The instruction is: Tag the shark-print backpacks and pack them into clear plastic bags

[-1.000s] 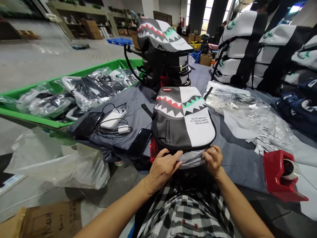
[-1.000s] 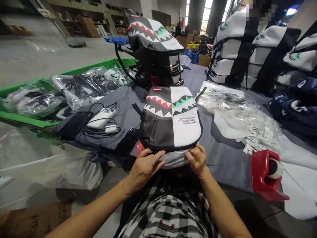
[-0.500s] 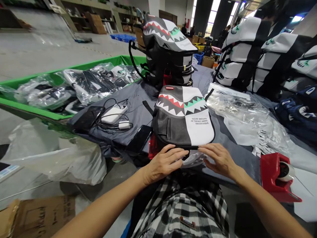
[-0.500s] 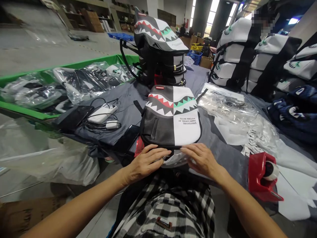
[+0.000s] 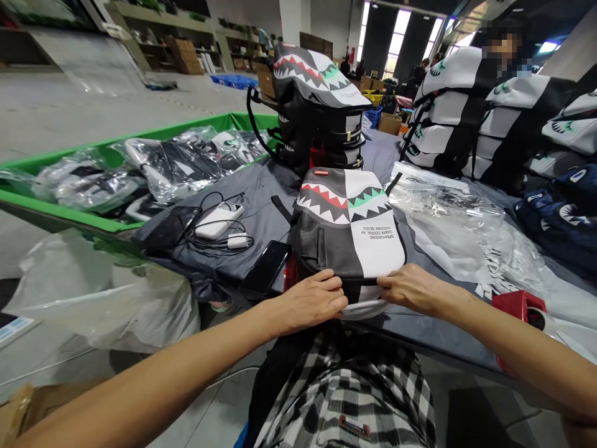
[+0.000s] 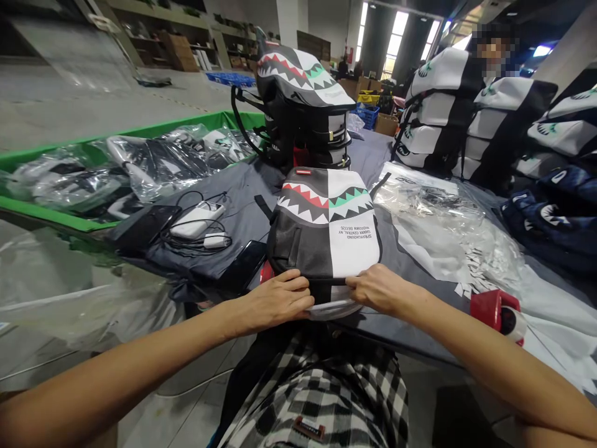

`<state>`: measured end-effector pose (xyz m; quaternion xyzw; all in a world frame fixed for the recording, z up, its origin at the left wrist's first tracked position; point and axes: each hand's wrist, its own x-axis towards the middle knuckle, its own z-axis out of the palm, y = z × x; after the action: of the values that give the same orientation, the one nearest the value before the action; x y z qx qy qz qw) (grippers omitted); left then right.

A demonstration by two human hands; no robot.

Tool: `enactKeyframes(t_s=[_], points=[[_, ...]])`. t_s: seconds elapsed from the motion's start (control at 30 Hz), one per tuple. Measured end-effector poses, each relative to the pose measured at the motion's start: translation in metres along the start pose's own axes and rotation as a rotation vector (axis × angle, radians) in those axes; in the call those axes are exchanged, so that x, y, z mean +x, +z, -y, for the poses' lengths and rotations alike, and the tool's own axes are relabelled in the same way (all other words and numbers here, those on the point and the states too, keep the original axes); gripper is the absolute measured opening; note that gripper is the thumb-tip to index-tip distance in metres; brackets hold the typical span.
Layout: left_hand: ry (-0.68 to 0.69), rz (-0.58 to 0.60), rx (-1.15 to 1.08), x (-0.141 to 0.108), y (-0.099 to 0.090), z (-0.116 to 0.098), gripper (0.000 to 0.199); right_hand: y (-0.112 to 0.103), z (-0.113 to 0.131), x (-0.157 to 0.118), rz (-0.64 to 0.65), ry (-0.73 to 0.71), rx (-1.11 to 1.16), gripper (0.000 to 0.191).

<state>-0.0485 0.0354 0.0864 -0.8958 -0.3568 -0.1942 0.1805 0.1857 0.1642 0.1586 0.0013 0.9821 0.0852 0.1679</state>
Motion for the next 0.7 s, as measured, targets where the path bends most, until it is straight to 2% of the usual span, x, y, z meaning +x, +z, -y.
enactKeyframes(t_s=[0.1, 0.23, 0.3, 0.47, 0.57, 0.7], points=[[0.149, 0.012, -0.073, 0.009, -0.007, 0.003, 0.014, -0.002, -0.002, -0.006, -0.014, -0.086, 0.023, 0.026], [0.412, 0.079, -0.208, 0.023, -0.007, 0.009, 0.021, 0.009, -0.007, -0.008, -0.032, -0.091, 0.063, 0.012], [0.432, 0.098, -0.234, 0.028, -0.005, 0.014, 0.025, 0.014, -0.01, -0.009, -0.067, -0.093, 0.031, 0.009], [0.456, 0.057, -0.218, 0.03, -0.004, 0.024, 0.021, 0.014, -0.01, -0.016, -0.144, -0.12, -0.063, 0.021], [0.488, 0.057, -0.244, 0.026, -0.005, 0.025, 0.018, 0.014, -0.011, -0.02, -0.146, -0.14, -0.015, 0.024], [0.469, 0.193, -0.21, 0.016, -0.003, 0.026, 0.019, 0.023, -0.021, -0.02, -0.166, -0.116, 0.098, 0.024]])
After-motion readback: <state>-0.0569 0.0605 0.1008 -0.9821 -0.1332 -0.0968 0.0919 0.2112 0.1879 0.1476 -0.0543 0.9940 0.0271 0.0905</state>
